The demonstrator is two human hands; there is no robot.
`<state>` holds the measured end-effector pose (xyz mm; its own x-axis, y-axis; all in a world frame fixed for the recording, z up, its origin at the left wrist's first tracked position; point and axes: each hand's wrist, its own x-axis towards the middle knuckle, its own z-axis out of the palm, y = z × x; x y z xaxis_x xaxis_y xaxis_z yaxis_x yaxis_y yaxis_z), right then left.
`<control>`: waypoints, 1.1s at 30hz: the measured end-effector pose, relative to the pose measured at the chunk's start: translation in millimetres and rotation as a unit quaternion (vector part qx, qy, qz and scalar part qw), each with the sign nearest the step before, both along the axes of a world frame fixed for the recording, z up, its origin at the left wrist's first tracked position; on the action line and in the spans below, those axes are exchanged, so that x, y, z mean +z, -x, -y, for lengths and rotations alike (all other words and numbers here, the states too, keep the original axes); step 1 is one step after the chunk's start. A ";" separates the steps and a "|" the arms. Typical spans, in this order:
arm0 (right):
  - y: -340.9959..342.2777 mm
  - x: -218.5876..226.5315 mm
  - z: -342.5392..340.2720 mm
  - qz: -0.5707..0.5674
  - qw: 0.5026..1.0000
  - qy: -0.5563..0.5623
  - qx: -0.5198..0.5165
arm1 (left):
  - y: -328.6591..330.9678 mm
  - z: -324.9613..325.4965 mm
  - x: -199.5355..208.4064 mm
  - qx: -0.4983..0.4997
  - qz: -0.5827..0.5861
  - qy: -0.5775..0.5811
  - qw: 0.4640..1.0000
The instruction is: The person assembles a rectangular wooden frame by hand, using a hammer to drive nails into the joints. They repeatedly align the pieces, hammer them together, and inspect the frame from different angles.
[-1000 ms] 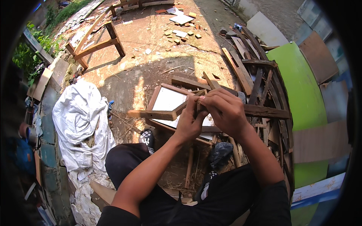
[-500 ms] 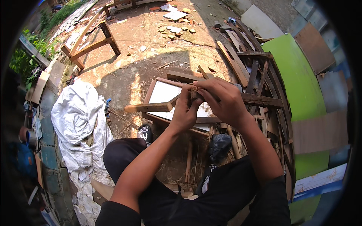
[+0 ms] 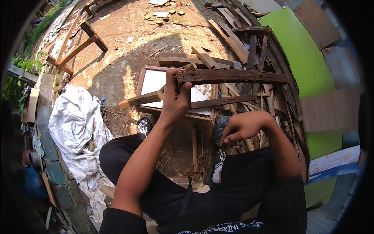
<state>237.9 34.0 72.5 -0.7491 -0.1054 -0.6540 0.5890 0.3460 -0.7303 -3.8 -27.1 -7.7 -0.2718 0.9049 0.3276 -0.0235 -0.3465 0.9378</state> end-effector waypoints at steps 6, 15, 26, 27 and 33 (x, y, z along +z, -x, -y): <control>-47.0 -271.8 76.2 0.128 0.962 -0.057 -0.235 | -1.7 6.8 8.6 0.002 0.021 0.010 1.000; -23.7 -413.0 159.2 0.299 0.658 -0.232 -0.651 | -2.4 2.8 -0.5 -0.012 0.018 -0.007 1.000; -27.4 -377.6 128.3 0.319 0.645 -0.180 -0.671 | 0.4 4.8 -2.9 0.017 0.000 0.004 1.000; -29.1 -383.3 130.4 0.324 0.649 -0.178 -0.665 | 0.3 6.0 -3.6 0.015 0.009 0.004 1.000; -49.7 -446.3 124.0 0.323 0.657 -0.168 -0.660 | -1.5 4.2 0.7 0.013 -0.009 0.004 1.000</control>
<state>287.6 -90.0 -373.8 0.4038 0.5889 -0.7001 0.6875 -0.7002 -0.1925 -2.3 -31.3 -6.9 -0.2886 0.9003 0.3260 0.0027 -0.3397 0.9405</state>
